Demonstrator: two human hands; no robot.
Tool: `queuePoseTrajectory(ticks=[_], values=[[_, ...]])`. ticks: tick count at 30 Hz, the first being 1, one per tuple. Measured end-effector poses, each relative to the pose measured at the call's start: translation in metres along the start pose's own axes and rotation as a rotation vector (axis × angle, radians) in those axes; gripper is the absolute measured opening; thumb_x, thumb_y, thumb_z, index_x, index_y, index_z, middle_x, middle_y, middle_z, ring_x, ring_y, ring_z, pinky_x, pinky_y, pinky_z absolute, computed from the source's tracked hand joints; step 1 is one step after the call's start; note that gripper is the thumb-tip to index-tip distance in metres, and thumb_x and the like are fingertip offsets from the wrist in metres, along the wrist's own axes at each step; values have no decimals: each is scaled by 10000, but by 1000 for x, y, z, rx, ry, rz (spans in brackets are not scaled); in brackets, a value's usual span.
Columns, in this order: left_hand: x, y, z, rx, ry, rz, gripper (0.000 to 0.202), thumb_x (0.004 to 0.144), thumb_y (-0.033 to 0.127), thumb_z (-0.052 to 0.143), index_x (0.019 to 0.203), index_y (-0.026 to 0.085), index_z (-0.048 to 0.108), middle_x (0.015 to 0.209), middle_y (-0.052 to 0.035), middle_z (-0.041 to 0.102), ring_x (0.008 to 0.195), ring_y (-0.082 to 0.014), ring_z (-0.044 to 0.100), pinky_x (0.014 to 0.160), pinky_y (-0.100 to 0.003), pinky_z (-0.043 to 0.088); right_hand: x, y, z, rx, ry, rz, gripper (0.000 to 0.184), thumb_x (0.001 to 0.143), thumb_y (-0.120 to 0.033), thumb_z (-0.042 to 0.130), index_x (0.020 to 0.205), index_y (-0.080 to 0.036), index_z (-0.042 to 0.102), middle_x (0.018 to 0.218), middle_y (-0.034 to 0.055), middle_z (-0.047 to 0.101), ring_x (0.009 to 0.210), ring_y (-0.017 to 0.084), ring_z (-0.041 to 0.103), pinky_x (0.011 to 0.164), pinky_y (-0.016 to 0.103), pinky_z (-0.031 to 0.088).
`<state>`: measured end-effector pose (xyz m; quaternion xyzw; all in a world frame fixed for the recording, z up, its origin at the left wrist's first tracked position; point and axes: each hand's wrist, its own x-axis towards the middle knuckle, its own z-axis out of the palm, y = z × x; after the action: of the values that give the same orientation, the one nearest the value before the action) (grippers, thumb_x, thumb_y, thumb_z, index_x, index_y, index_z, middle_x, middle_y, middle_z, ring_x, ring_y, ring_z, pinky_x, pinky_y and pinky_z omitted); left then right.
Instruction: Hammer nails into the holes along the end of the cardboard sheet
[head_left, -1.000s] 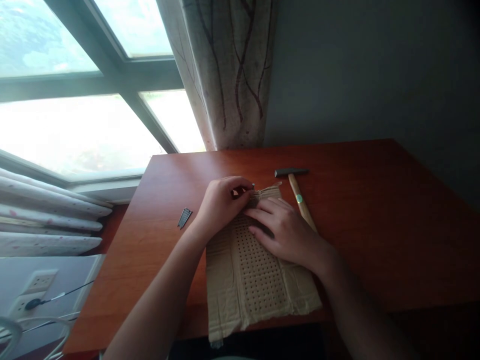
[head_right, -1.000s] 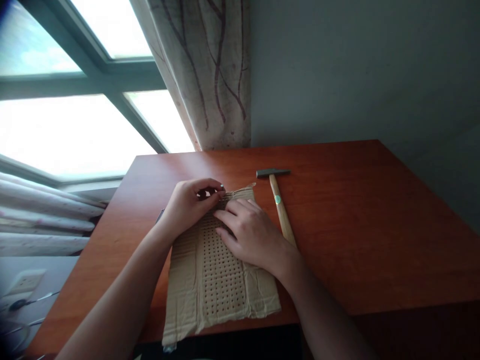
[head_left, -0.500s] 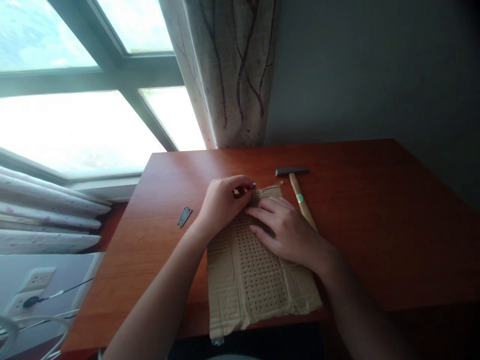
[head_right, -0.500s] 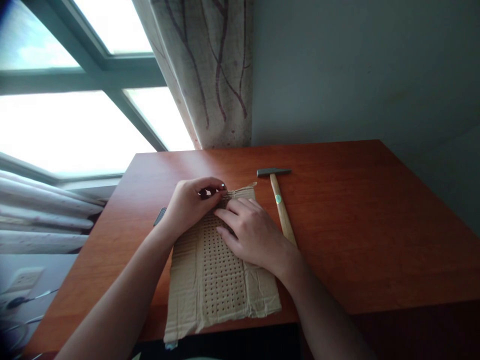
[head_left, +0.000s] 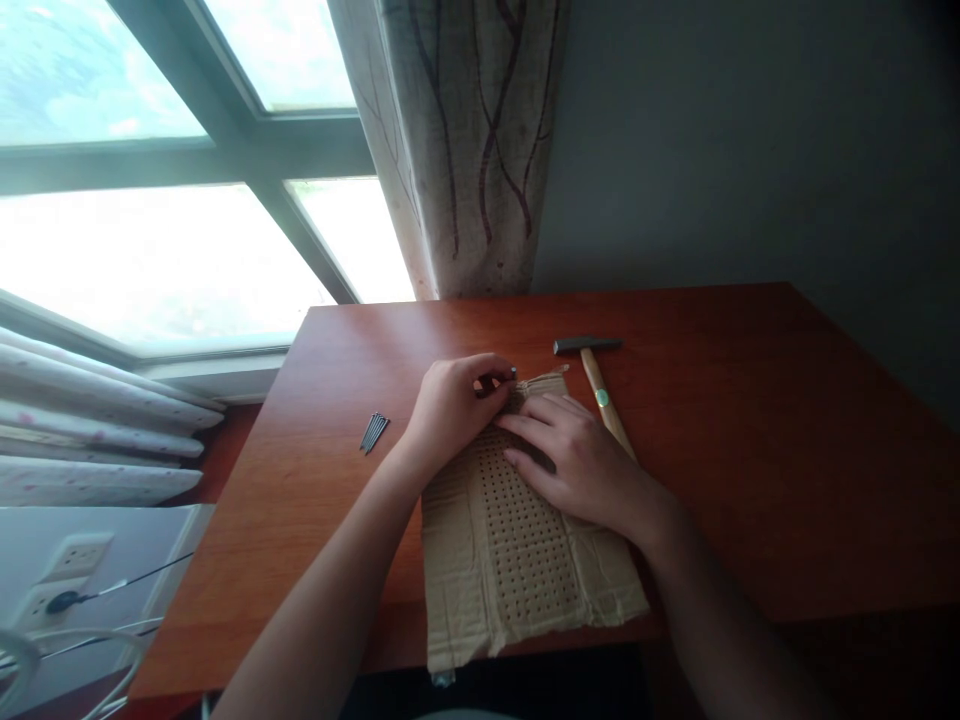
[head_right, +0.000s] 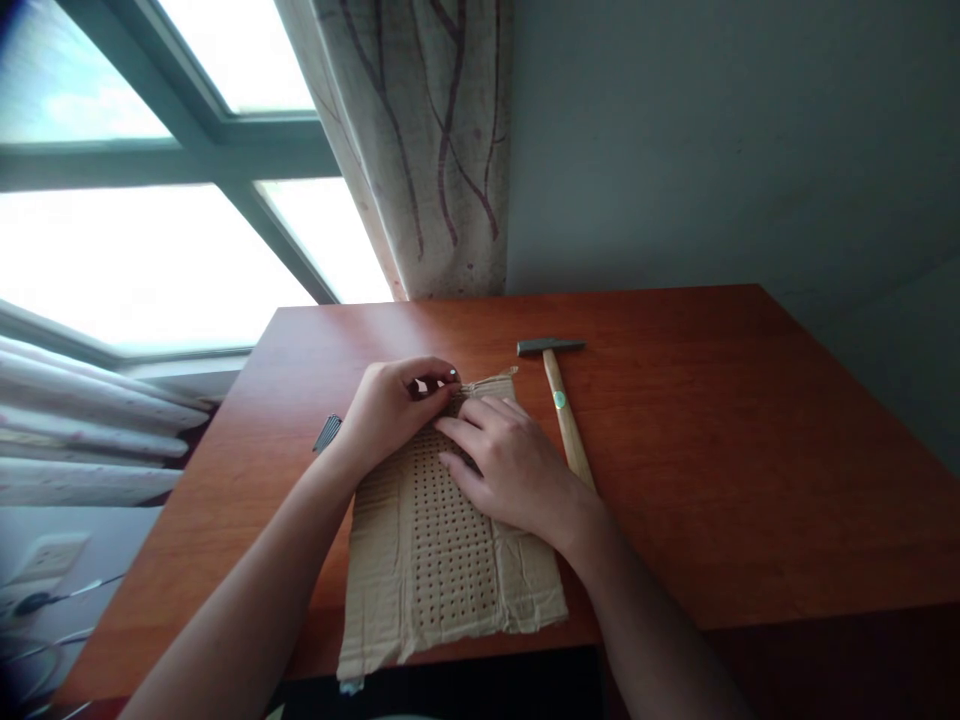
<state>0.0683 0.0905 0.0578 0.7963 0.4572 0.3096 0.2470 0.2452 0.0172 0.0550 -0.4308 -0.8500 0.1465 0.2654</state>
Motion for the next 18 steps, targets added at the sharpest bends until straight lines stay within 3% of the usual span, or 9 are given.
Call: queuePoseTrajectory(ticks=[6,10,14,16,18], values=[[0,0,0,-23,-2,16,124,810,169,654,885,193,751,791,-5,761,634,-115,634,612,-225,487,-2,6,-14,152,95,38,231,954,-236,574,1142,-224,708,1035,71,707,996,222,652,907,401,535],[-2,1,0,18,-22,24,125,828,171,644,892,196,748,788,-8,751,638,-119,634,612,-227,481,-16,47,-35,27,375,388,217,959,-316,545,998,-201,725,971,85,732,842,217,663,781,363,517],[-3,4,-1,84,-24,79,145,838,166,629,914,210,744,813,-12,752,648,-126,641,633,-240,488,-30,90,-39,-128,232,687,226,882,-377,610,861,-177,712,857,100,722,722,221,634,696,361,476],[-3,4,-2,114,-22,102,141,843,169,624,911,212,740,830,-15,756,657,-129,647,645,-246,490,-29,94,-36,-17,247,696,296,895,-452,597,870,-175,700,860,97,721,751,218,640,707,348,474],[-3,5,-2,131,-22,112,133,845,173,624,903,211,738,832,-16,758,654,-130,648,647,-249,488,-24,85,-32,240,265,695,397,921,-549,548,932,-176,684,830,73,707,706,190,627,648,313,467]])
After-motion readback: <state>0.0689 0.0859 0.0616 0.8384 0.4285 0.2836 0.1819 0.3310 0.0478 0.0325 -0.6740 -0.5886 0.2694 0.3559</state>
